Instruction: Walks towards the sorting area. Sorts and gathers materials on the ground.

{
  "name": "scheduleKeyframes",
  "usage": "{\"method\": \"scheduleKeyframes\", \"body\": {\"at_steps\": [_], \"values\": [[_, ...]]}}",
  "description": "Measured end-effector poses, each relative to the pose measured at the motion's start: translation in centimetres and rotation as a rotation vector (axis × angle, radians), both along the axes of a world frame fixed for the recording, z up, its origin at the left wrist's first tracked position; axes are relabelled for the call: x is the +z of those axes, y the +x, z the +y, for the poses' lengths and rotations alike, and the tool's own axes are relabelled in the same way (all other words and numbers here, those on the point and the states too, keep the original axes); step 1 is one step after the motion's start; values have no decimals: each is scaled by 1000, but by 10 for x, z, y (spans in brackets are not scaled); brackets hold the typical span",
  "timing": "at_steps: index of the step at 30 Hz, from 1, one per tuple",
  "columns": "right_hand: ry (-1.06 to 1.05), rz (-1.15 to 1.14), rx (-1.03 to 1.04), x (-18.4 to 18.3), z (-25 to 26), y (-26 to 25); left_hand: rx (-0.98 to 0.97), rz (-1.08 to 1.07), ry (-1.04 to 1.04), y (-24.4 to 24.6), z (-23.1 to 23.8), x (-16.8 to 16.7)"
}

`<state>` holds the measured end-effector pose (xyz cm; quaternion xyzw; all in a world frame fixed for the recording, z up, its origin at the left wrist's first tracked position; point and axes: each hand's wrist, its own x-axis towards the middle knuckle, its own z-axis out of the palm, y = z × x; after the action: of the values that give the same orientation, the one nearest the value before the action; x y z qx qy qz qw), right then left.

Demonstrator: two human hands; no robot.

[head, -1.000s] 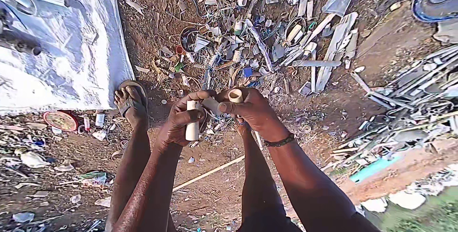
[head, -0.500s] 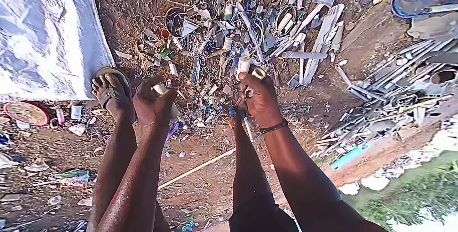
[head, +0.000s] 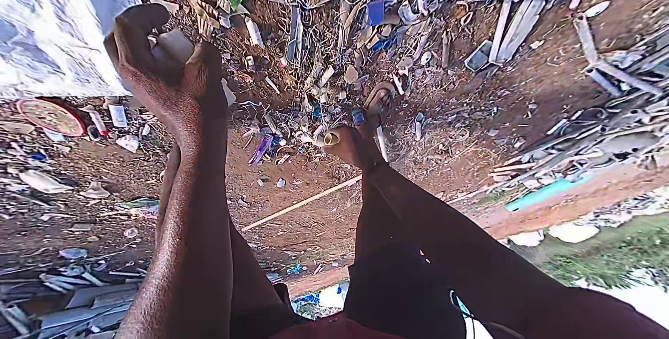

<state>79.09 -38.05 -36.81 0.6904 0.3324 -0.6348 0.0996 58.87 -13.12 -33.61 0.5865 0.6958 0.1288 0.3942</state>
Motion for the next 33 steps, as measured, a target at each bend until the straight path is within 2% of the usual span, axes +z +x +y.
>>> {"method": "scheduleKeyframes", "body": {"at_steps": [2, 4, 7, 9, 10, 12, 15, 18, 21, 24, 29, 33], "values": [[-55, 45, 20, -4, -27, -24, -63, -11, 85, 0, -3, -3], [-61, 25, -91, 0, -35, -33, -122, 8, 80, 4, -4, -2], [-77, 81, -614, 1, -16, -26, -240, 1, -130, 9, -7, 5], [-35, 311, -1013, 5, 19, -15, -209, -187, -295, 17, -13, 7], [3, 446, -1161, 9, 40, -10, -159, -295, -374, 22, -17, 9], [85, 666, -1291, 17, 84, -4, -46, -478, -511, 32, -22, 11], [115, 857, -1325, 26, 136, -11, 39, -679, -497, 41, -26, 11], [123, 898, -1306, 31, 163, -31, 99, -808, -381, 39, -21, 5], [88, 922, -1301, 31, 176, -50, 172, -703, -302, 39, -17, 7], [25, 819, -1311, 25, 183, -66, 246, -588, -323, 35, -15, 10], [62, 847, -1343, 8, 187, -81, 205, -590, -431, 25, -10, 21], [51, 834, -1345, -1, 192, -95, 259, -563, -474, 16, 0, 22]]}}
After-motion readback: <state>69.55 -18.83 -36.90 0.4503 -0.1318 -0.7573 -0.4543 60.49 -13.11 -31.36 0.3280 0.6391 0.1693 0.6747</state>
